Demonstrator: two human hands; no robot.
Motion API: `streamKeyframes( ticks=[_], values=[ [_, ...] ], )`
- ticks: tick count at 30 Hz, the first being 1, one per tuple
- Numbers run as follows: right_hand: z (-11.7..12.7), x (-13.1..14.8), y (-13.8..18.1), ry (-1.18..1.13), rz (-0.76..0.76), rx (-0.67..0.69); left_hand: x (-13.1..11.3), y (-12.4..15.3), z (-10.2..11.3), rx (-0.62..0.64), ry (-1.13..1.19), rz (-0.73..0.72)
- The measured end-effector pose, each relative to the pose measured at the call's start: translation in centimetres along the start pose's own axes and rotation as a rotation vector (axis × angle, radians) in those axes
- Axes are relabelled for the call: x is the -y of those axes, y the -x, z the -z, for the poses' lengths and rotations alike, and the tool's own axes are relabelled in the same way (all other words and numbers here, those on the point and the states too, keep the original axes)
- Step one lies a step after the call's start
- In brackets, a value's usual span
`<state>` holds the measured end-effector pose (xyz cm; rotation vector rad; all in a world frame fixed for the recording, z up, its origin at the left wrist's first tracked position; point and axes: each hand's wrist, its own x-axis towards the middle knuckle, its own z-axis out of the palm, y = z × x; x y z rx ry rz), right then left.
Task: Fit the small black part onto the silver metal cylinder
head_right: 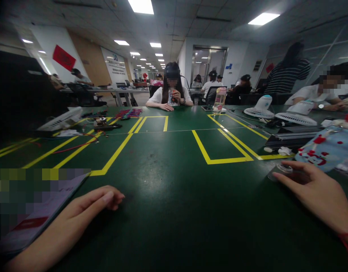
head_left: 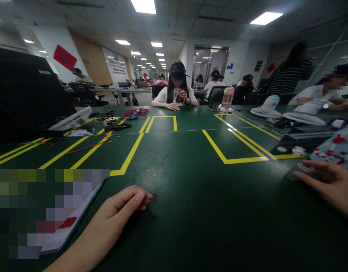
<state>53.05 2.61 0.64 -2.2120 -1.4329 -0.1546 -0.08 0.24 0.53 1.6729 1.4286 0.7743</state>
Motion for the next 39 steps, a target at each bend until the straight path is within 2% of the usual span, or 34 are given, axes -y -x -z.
streamKeyframes(
  ticks=[3, 5, 7, 9, 12, 14, 17, 20, 23, 26, 33, 39],
  values=[
    [-0.4, 5.6, 2.9, -0.283, 0.073, 0.067, -0.1, -0.1, -0.1, 0.013, 0.003, -0.016],
    [-1.3, 9.8, 5.2, -0.498, 0.25, 0.158, -0.2, -0.1, -0.1, 0.021, 0.005, -0.012],
    [-2.3, 14.0, 7.8, -0.647, 0.451, 0.338, -0.2, -0.1, 0.0, 0.022, 0.017, 0.0],
    [-3.1, 17.5, 10.0, -0.704, 0.623, 0.503, -0.1, 0.0, 0.1, 0.015, 0.033, 0.005],
    [-3.6, 20.6, 12.1, -0.738, 0.795, 0.639, 0.1, 0.2, 0.2, 0.006, 0.039, 0.0],
    [-3.9, 21.2, 12.6, -0.751, 0.811, 0.695, 0.1, 0.3, 0.2, 0.006, 0.037, 0.013],
    [-4.3, 20.9, 12.8, -0.778, 0.706, 0.742, -0.7, 0.3, -0.6, 0.022, -0.004, -0.015],
    [-4.8, 20.6, 12.7, -0.874, 0.615, 0.808, -2.8, -0.4, -2.3, 0.078, -0.078, -0.176],
    [-5.0, 20.9, 12.7, -0.949, 0.575, 0.865, -5.0, -1.5, -4.1, 0.101, -0.037, -0.326],
    [-5.0, 21.1, 12.7, -0.973, 0.56, 0.883, -6.4, -2.4, -5.1, 0.108, -0.05, -0.366],
    [-5.1, 21.1, 12.4, -0.951, 0.601, 0.872, -7.0, -2.7, -5.1, 0.132, -0.065, -0.373],
    [-4.2, 20.9, 12.3, -0.836, 0.638, 0.805, -6.9, -2.4, -3.7, 0.045, -0.015, -0.336]
  ],
)
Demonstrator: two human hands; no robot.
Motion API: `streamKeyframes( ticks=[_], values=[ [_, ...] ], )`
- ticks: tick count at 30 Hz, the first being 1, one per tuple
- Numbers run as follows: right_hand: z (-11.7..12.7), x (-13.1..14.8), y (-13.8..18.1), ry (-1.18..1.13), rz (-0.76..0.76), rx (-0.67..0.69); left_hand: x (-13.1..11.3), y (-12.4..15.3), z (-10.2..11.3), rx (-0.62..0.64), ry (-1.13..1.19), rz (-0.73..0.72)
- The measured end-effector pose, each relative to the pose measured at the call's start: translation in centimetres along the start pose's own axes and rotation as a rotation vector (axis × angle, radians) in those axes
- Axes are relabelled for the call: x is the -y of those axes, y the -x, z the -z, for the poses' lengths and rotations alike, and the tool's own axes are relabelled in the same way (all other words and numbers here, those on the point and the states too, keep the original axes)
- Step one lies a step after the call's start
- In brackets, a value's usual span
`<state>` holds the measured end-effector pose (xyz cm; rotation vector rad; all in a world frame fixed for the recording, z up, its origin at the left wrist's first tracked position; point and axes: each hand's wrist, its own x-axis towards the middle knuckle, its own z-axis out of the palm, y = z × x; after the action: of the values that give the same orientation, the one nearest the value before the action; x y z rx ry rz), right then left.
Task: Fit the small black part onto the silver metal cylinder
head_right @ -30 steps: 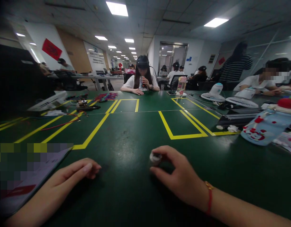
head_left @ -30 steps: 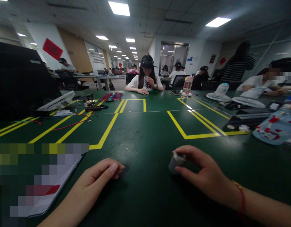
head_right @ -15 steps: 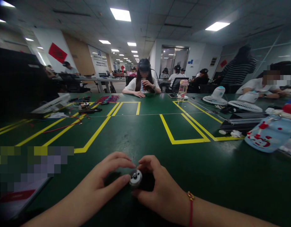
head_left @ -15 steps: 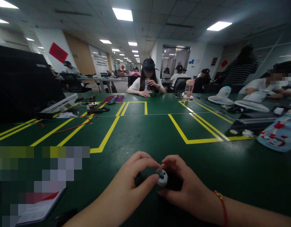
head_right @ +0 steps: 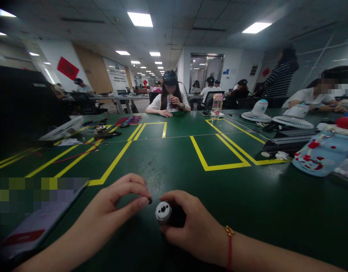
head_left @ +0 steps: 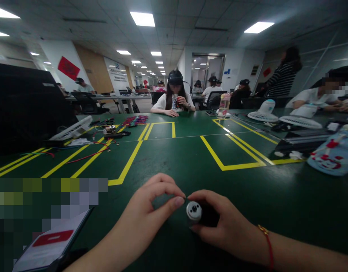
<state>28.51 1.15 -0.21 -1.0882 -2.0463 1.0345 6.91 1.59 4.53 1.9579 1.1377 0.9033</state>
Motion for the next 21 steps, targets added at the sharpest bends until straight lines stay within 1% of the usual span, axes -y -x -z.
streamKeyframes(
  ticks=[2, 4, 7, 9, 12, 14, 16, 18, 20, 21],
  values=[
    [0.3, 0.2, 0.1, 0.047, 0.0, -0.018, 0.8, 0.3, 0.0, 0.034, -0.046, 0.036],
    [0.4, 0.3, 0.2, 0.053, -0.002, -0.026, 1.9, 0.5, -0.7, 0.083, -0.113, 0.048],
    [0.3, 0.1, 0.1, 0.036, -0.011, -0.036, 3.1, 0.7, -2.0, 0.134, -0.234, 0.026],
    [0.1, 0.0, 0.1, 0.033, -0.005, -0.04, 3.5, 0.6, -2.6, 0.148, -0.276, 0.019],
    [0.1, -0.1, 0.1, -0.021, -0.032, -0.033, 3.3, 0.5, -2.4, 0.147, -0.226, 0.03],
    [0.8, -0.4, 0.1, -0.089, -0.074, -0.068, 3.1, 0.8, -1.6, 0.124, -0.142, 0.049],
    [2.7, -1.3, 0.4, -0.122, -0.101, -0.182, 3.2, 1.4, -0.4, 0.08, -0.076, 0.092],
    [5.8, -2.8, 1.2, -0.054, -0.131, -0.349, 3.8, 2.4, 0.9, 0.02, -0.051, 0.166],
    [9.8, -4.9, 2.8, 0.132, -0.178, -0.543, 4.9, 3.5, 2.2, -0.038, 0.004, 0.28],
    [12.0, -6.2, 3.9, 0.274, -0.213, -0.635, 5.4, 4.0, 2.8, -0.071, 0.047, 0.328]
  ],
)
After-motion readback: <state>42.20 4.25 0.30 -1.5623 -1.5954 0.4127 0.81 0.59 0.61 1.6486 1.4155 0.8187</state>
